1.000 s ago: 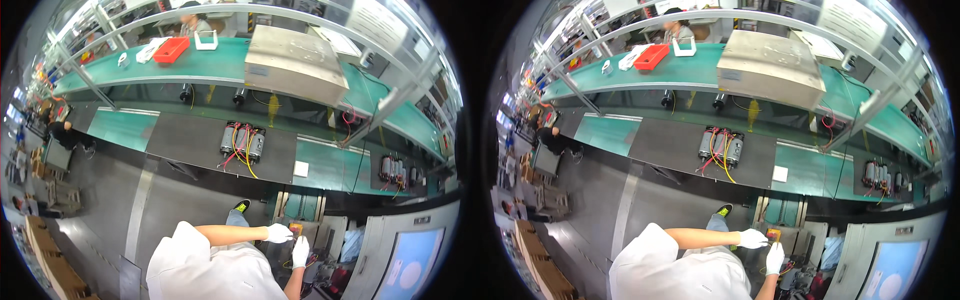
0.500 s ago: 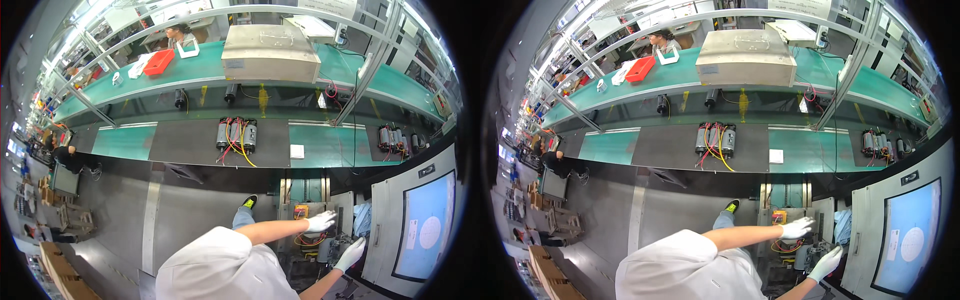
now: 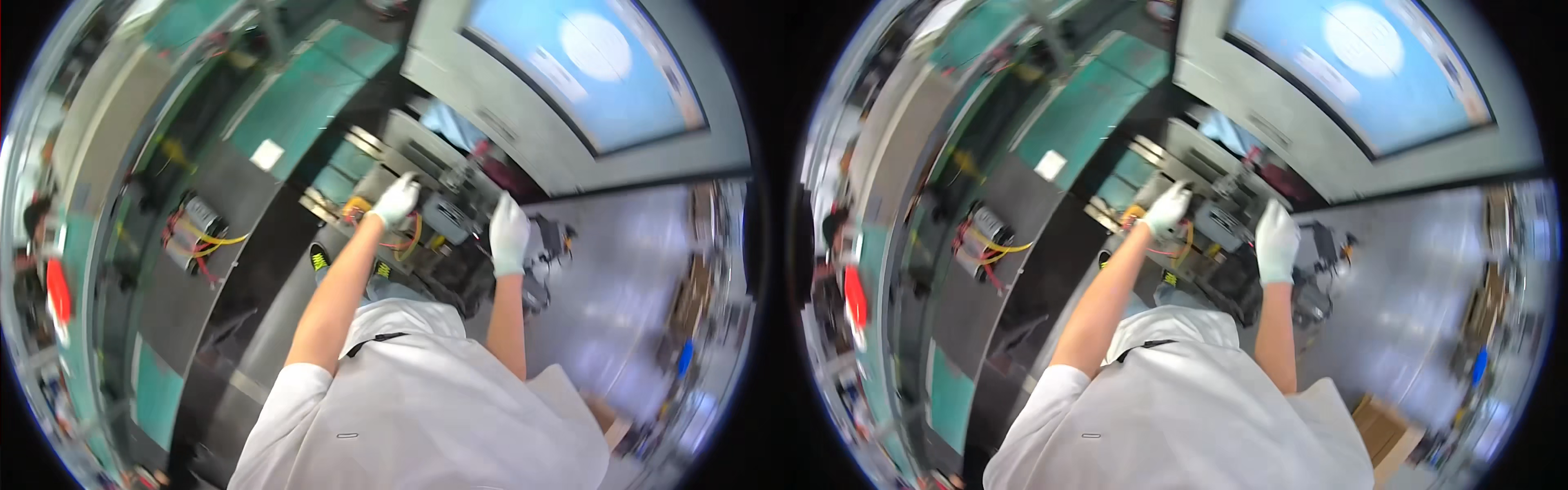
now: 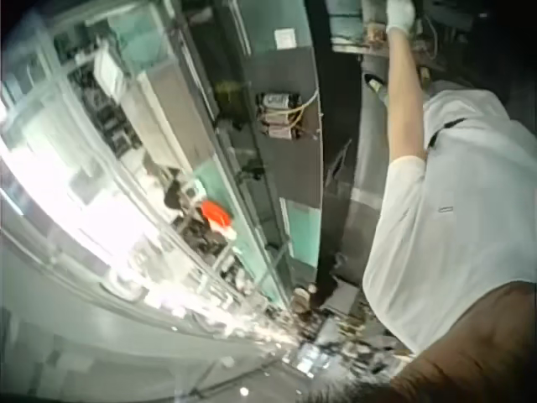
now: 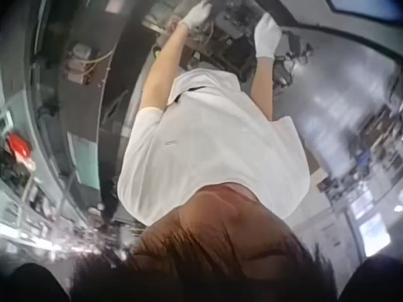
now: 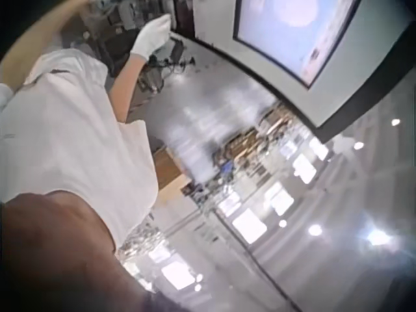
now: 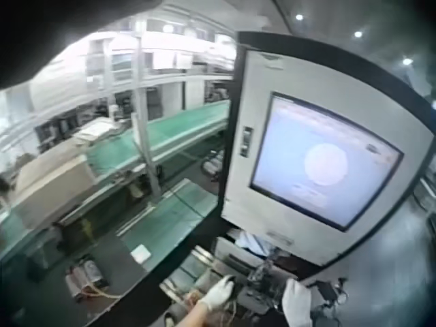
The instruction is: The person tests and balances electric motors by mounting them into a balancing machine fixture, clamping them, connecting wires, and operating the machine lever. The person applies balancing putty to the motor components by hand and places the motors back onto the workbench.
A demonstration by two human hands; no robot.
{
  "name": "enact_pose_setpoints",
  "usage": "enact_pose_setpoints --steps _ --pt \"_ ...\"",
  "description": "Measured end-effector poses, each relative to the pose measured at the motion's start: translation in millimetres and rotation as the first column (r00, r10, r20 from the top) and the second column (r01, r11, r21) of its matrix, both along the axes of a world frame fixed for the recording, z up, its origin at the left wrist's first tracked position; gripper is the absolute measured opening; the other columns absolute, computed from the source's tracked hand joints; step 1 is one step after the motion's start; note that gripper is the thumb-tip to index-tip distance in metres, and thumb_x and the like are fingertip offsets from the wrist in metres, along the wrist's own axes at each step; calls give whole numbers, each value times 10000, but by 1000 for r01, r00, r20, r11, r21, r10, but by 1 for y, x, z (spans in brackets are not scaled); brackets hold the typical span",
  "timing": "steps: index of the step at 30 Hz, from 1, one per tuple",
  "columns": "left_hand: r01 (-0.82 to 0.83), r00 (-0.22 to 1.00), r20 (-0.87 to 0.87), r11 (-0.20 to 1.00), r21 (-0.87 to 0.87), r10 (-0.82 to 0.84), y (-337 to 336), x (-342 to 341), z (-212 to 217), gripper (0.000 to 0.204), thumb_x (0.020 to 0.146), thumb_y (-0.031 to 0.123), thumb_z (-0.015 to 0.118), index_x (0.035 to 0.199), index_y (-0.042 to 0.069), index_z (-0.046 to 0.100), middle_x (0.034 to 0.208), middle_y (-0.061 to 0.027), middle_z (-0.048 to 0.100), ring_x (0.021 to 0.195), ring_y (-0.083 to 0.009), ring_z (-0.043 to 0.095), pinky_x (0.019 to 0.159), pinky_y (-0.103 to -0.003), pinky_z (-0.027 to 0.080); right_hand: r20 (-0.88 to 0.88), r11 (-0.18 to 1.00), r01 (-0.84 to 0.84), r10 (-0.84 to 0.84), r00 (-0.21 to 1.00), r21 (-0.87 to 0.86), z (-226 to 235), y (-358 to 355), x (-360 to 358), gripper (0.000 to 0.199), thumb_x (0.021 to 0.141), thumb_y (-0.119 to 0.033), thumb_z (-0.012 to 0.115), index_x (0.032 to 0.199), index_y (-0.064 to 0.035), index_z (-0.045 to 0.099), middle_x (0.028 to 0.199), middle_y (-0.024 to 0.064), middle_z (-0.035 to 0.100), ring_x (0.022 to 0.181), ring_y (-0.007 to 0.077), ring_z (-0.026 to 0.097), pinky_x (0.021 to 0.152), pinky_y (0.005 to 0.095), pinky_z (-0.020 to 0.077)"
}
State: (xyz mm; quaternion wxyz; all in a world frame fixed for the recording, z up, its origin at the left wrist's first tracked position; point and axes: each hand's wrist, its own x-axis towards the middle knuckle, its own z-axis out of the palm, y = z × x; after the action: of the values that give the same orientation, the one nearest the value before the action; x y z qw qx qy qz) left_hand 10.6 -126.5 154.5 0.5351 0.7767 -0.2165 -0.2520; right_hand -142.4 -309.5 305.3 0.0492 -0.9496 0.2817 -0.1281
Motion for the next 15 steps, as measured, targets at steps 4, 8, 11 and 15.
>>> enact_pose_setpoints --steps 4,8,11,15 --pt "94 995 -31 989 -111 -98 -17 4 -4 353 980 210 442 1265 16 516 1171 -220 611 1103 -298 590 984 -342 444 263 952 220 -273 925 214 5 -22 14 290 1018 -230 443 1184 -61 610 1029 239 675 879 429 653 777 503 525" --pt "-5 975 -210 937 -349 -72 -22 9 -34 291 947 93 458 1219 19 533 1095 -76 604 1018 -168 550 943 -295 440 485 938 -21 -160 860 346 5 9 -25 306 1006 -125 446 1262 -10 565 1210 261 597 1131 417 569 944 444 469" --pt "-53 934 -356 965 -257 -44 -29 5 -24 289 933 106 470 1198 12 537 1070 -78 607 1018 -166 550 940 -291 437 578 982 21 -127 806 188 4 22 -57 255 981 -37 417 1135 23 612 1134 197 634 919 352 643 889 429 483" --pt "60 969 -222 975 -214 -108 -31 4 -5 297 924 121 481 1191 7 543 1074 -78 611 1011 -165 552 928 -288 439 398 987 10 -75 914 162 -18 -4 -47 130 910 -42 514 993 21 592 954 190 625 888 385 613 761 452 497"
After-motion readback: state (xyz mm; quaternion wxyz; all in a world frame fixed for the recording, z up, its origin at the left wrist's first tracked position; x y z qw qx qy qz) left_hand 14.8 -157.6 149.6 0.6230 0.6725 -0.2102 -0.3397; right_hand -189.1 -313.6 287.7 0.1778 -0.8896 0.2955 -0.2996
